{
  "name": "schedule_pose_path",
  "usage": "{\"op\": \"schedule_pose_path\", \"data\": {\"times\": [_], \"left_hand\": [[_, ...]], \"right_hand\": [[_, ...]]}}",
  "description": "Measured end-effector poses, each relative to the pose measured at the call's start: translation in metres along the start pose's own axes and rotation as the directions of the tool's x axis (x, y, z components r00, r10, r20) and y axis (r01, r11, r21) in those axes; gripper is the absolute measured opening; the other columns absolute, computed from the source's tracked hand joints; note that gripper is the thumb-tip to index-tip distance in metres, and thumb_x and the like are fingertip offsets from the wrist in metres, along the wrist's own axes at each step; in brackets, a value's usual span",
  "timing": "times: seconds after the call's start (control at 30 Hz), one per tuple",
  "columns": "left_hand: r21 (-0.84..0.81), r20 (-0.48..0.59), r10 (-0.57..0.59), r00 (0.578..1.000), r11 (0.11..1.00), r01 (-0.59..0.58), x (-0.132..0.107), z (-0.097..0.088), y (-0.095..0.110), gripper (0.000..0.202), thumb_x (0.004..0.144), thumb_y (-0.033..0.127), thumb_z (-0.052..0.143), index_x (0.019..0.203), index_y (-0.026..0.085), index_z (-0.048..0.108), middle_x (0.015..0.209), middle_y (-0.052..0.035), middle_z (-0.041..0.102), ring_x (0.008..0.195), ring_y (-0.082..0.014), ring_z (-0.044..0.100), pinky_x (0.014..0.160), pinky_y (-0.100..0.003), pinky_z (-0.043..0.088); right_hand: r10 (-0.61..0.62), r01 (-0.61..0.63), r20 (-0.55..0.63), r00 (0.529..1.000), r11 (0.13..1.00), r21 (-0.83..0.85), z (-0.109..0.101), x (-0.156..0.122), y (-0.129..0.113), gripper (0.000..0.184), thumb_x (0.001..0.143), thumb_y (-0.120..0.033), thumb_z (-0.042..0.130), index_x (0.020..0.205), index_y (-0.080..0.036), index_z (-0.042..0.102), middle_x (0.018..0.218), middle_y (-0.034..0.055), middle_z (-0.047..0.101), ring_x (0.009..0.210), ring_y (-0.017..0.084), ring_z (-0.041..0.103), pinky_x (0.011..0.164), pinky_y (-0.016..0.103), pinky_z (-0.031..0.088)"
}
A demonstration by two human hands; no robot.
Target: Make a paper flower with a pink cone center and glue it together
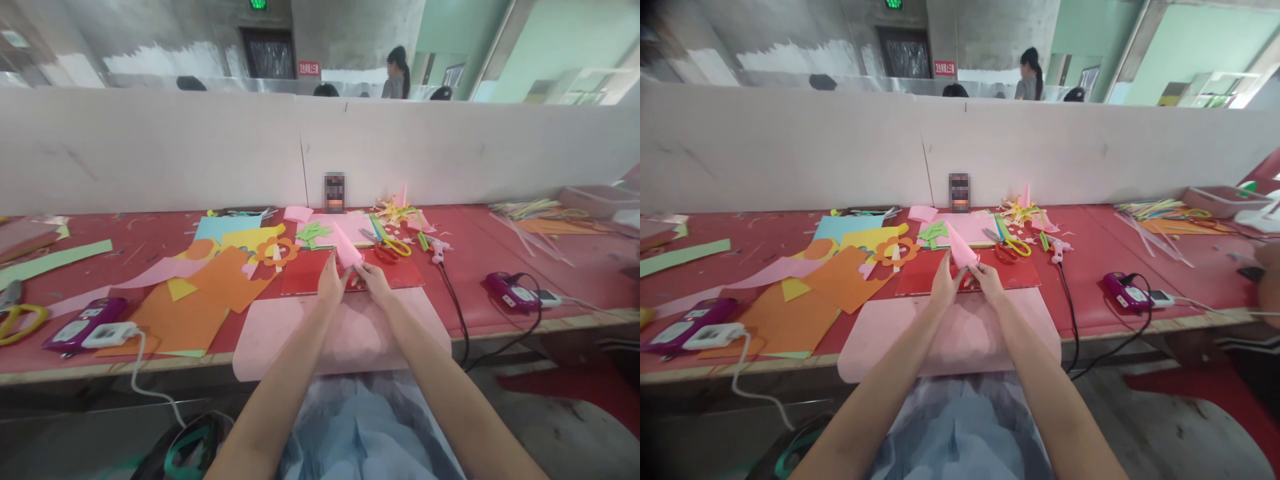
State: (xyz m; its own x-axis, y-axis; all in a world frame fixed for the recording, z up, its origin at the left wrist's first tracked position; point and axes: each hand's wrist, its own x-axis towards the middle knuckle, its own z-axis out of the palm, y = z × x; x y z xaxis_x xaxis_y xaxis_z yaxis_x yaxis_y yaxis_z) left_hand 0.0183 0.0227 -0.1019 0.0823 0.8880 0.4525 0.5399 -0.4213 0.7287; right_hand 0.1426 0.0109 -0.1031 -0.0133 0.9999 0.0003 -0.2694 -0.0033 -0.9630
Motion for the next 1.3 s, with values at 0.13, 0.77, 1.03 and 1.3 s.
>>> {"op": "schedule_pose_path", "data": {"times": [0.13,0.77,1.03,1.3], "left_hand": [[0.016,0.004,0.001,1.0,1.0,-0.001,-0.0006,-0.0012,0.0019,0.058,0.079,0.038,0.05,0.13,0.017,0.03,0.117,-0.0131,0.052,0.105,-0.0226,0.051,0.085,-0.036,0.043],[0.019,0.027,0.002,1.0,1.0,-0.002,-0.0001,-0.0009,0.0009,0.06,0.079,0.044,0.048,0.13,0.018,0.03,0.121,-0.0132,0.049,0.109,-0.0236,0.049,0.088,-0.037,0.042],[-0.038,0.02,0.024,1.0,0.999,-0.023,-0.0008,0.0018,-0.0013,0.061,0.079,0.042,0.049,0.131,0.019,0.028,0.121,-0.012,0.049,0.112,-0.0221,0.047,0.09,-0.036,0.041],[-0.083,0.023,-0.001,1.0,0.997,0.003,-0.0004,0.002,-0.0028,0.063,0.078,0.04,0.051,0.132,0.02,0.026,0.122,-0.0115,0.049,0.11,-0.0221,0.048,0.089,-0.036,0.042]], "right_hand": [[0.019,-0.019,0.015,1.0,1.0,0.024,0.0007,-0.0017,-0.0028,0.037,0.057,-0.051,0.067,0.066,-0.017,0.055,0.047,-0.0028,0.056,0.04,0.009,0.05,0.04,0.019,0.036],[0.049,-0.056,0.058,0.997,0.99,0.129,-0.0041,0.0017,0.0017,0.034,0.058,-0.048,0.069,0.065,-0.017,0.055,0.048,-0.0031,0.056,0.041,0.008,0.05,0.04,0.018,0.036],[0.045,-0.047,0.024,0.999,0.99,0.134,-0.0019,-0.0006,-0.0023,0.035,0.056,-0.047,0.071,0.065,-0.017,0.055,0.049,-0.0037,0.055,0.041,0.008,0.05,0.039,0.019,0.034],[0.053,-0.057,0.029,0.998,0.99,0.129,-0.0011,-0.0012,-0.0048,0.034,0.056,-0.046,0.07,0.064,-0.017,0.055,0.049,-0.0035,0.056,0.041,0.008,0.05,0.039,0.019,0.034]]}}
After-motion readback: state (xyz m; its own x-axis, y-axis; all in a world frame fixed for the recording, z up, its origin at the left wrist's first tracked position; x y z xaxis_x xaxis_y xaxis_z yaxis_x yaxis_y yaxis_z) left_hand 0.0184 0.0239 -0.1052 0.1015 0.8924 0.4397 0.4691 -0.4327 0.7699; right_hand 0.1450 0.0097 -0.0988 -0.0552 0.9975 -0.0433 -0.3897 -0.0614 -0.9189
